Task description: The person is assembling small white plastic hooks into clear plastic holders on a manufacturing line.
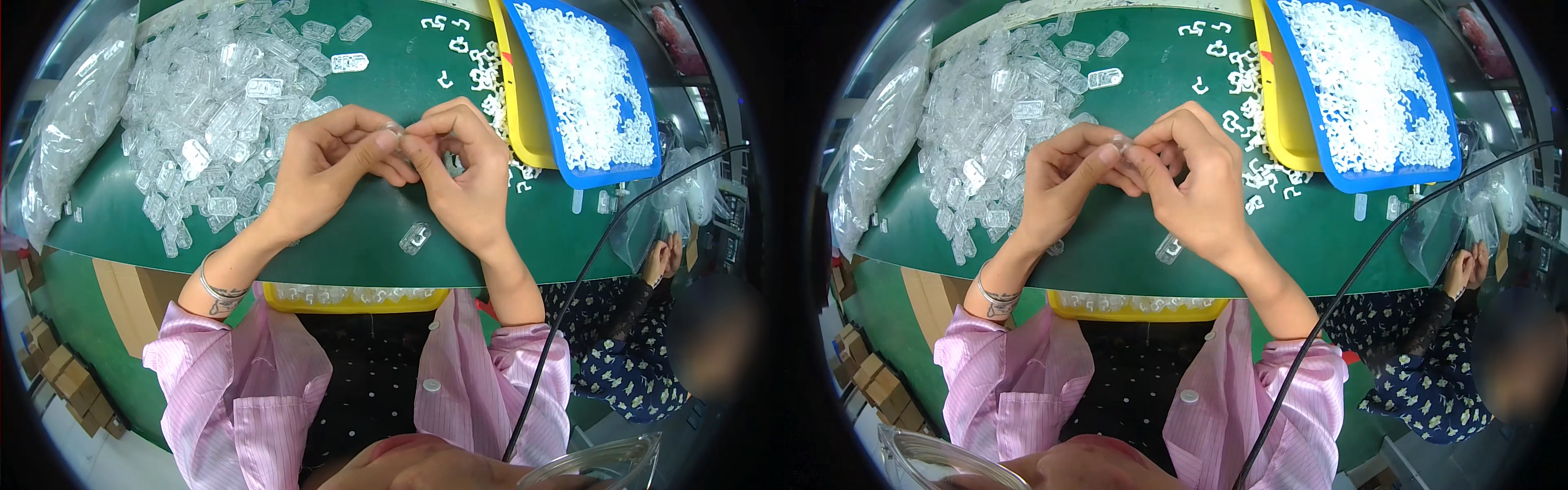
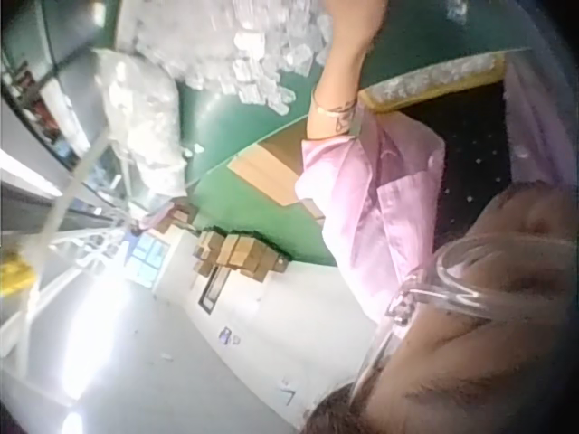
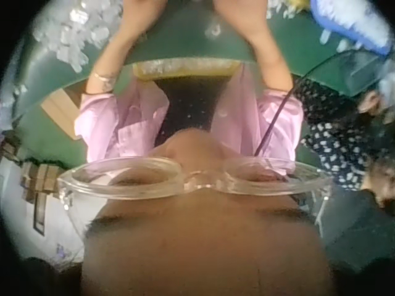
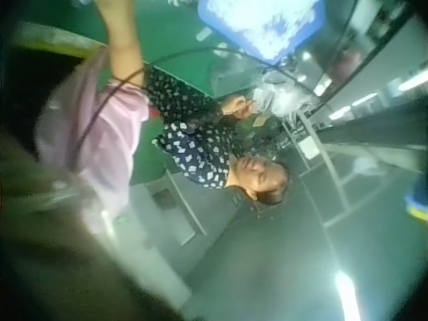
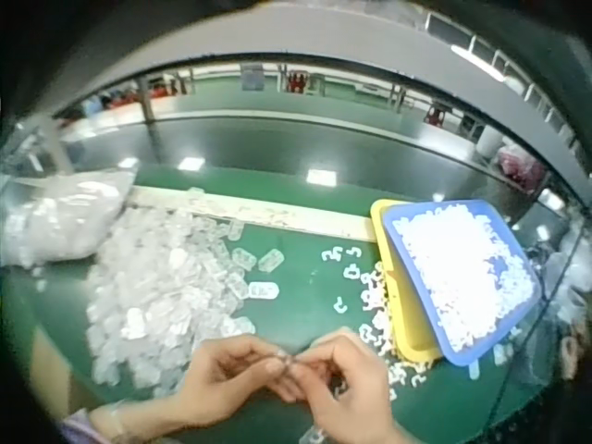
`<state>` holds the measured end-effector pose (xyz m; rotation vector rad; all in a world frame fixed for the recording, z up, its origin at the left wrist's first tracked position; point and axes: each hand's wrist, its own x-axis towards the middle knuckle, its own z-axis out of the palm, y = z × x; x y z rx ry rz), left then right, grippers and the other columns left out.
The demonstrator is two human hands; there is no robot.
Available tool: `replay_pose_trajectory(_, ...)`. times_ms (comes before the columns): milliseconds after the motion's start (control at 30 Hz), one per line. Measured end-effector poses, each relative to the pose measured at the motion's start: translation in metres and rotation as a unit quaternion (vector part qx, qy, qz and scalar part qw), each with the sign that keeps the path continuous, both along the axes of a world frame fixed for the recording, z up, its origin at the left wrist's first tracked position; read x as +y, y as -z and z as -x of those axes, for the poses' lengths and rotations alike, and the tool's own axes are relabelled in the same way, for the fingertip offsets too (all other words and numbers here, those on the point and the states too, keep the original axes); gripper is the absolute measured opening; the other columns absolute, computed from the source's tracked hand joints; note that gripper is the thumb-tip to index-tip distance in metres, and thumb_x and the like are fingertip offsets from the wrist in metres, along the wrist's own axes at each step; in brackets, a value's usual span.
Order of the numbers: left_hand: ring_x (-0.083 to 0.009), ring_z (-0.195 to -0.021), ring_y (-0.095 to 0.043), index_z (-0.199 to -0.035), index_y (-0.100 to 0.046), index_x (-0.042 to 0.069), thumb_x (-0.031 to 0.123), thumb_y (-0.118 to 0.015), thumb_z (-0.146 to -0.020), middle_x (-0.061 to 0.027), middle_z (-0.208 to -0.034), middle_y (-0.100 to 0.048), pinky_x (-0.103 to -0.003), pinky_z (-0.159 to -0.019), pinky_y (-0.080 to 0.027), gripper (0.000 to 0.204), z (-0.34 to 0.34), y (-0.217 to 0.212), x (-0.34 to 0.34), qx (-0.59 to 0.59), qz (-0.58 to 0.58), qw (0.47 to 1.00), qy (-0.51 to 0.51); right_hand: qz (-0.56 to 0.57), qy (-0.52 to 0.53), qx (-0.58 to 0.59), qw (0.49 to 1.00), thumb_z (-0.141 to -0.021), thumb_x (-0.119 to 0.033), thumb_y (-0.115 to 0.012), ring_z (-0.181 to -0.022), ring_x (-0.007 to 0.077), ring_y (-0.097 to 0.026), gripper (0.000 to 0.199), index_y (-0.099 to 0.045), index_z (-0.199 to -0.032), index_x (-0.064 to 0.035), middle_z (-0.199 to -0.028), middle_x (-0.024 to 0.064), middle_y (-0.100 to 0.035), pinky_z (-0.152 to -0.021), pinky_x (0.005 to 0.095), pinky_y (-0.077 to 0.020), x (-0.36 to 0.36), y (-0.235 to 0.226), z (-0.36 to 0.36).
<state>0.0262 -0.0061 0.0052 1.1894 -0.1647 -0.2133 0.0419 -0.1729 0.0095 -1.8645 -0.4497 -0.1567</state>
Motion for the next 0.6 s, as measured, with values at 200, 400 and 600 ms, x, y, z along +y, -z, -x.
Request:
replay_pose_trajectory(200,-0.0168,-0.069,-0.068,-0.1,-0.058,-0.01,0.002,-0.049,-0.096,-0.0118,-0.079,-0.066,-0.025,-0.061,-0.056,0.016,0.006,-0.004,0.002,-0.04,-0.102,0.994,0.005,-0.051,-0.072,0.088,0.992,-0.086,-0.005,-0.065,-0.053,0.0131,-0.052,0.015,-0.051,-0.083,-0.001,-0.067,0.0068,-0.054,-0.049,0.0256,-0.0413,0.0,-0.003,0.007)
replay_pose_trajectory(400,-0.0124,-0.061,-0.065,-0.098,-0.061,-0.006,0.005,-0.055,-0.094,-0.01,-0.073,-0.064,-0.026,-0.052,-0.051,0.013,0.007,-0.011,0.006,-0.105,-0.145,0.983,0.047,-0.039,-0.16,0.187,0.969,-0.093,-0.002,-0.055,-0.071,0.0091,-0.054,0.008,-0.052,-0.086,0.0017,-0.081,0.0057,-0.056,-0.061,0.0227,-0.0462,-0.02,-0.022,0.002)
replay_pose_trajectory(600,-0.0293,-0.059,-0.063,-0.078,-0.05,0.0,0.013,-0.059,-0.088,-0.0138,-0.065,-0.059,-0.042,-0.049,-0.046,0.018,0.02,0.006,-0.012,-0.315,-0.429,0.822,0.202,0.257,0.138,-0.158,0.943,-0.083,-0.001,-0.065,-0.069,0.026,-0.061,0.023,-0.067,-0.105,-0.0032,-0.086,0.0117,-0.062,-0.065,0.0339,-0.0508,-0.025,0.007,-0.037)
